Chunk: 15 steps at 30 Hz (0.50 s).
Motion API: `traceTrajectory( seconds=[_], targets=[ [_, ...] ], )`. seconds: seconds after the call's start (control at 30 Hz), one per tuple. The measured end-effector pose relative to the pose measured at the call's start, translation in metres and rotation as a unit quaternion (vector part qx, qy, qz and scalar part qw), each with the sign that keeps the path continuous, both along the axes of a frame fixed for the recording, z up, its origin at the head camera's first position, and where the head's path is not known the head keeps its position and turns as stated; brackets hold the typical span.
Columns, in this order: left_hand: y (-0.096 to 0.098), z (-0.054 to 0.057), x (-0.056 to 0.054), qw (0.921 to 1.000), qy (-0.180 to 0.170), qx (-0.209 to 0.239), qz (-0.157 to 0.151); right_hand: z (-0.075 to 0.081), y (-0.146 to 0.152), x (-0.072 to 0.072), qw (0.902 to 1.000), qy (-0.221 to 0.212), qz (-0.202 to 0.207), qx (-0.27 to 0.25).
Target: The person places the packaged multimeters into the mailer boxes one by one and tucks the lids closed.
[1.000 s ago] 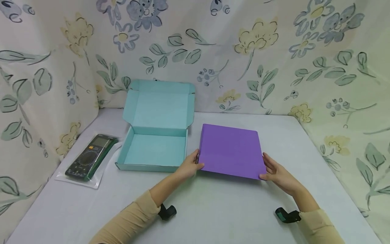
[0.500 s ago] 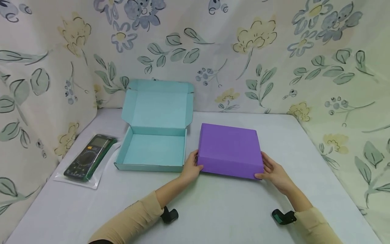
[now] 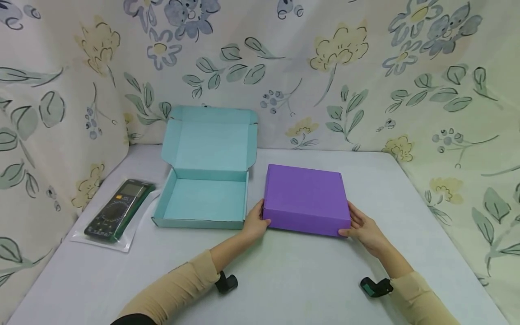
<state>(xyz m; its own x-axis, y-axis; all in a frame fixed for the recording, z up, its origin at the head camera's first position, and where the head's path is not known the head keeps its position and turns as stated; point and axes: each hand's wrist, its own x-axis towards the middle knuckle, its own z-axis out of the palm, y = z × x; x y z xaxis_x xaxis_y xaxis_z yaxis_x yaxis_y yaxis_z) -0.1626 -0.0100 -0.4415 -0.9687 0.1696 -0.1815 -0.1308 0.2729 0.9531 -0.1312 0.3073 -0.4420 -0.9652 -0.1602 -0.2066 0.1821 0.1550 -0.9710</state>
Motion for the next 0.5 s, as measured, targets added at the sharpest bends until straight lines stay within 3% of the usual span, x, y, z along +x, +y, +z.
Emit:
traceTrajectory(
  seconds=[0.2, 0.5],
  targets=[
    [0.0029, -0.0007, 0.0007, 0.9980, 0.038, -0.041, 0.031, -0.0021, -0.0012, -0.0029, 0.9992, -0.003, -0.034, 0.019],
    [0.0038, -0.0050, -0.0006, 0.9950, 0.057, -0.023, 0.079, -0.0029, -0.0049, -0.0070, 0.9961, -0.007, -0.083, 0.029]
  ],
)
